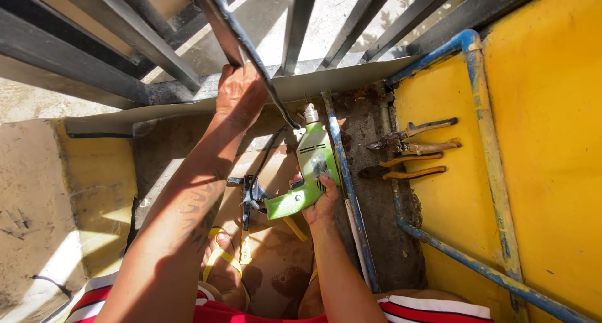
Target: Installing and securing a metal sheet to a balcony railing using a drill and pop riveter.
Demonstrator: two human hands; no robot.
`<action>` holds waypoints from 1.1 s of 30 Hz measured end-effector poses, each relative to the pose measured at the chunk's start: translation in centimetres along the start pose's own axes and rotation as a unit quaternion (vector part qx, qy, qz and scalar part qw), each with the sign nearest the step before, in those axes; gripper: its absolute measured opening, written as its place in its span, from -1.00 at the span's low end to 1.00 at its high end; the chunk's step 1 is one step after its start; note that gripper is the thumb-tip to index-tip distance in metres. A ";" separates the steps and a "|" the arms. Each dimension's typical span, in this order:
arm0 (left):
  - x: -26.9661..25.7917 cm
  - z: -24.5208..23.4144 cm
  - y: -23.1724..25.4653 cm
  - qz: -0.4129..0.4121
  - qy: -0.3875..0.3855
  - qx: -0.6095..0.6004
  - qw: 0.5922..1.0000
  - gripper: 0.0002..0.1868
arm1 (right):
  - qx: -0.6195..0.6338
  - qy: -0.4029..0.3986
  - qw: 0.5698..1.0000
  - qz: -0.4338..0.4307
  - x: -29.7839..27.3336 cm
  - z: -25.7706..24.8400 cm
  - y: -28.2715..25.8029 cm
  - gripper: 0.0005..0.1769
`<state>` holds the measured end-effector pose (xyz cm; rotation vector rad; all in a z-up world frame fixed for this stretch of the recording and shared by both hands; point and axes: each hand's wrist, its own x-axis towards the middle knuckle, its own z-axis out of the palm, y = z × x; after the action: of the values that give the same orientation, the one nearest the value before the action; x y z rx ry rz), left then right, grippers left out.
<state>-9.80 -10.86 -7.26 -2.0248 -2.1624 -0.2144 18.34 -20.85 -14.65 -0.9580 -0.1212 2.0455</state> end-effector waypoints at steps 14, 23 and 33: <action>0.0 -0.7 -0.4 -0.009 -0.027 -0.035 0.999 -0.92 | -0.020 0.021 1.000 -0.012 0.5 1.2 -0.2 -0.15; -0.2 -0.3 -0.5 -0.006 -0.047 -0.044 0.998 -0.87 | -0.026 0.022 0.999 -0.002 0.7 1.8 0.5 -0.16; 1.8 -1.9 1.1 0.019 -0.115 0.043 0.992 -0.85 | -0.035 0.019 0.999 0.010 0.9 1.9 0.5 -0.19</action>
<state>-8.79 -9.47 -4.99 -2.1320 -2.2155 0.1208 16.45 -20.06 -14.06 -1.0444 -0.1653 2.0530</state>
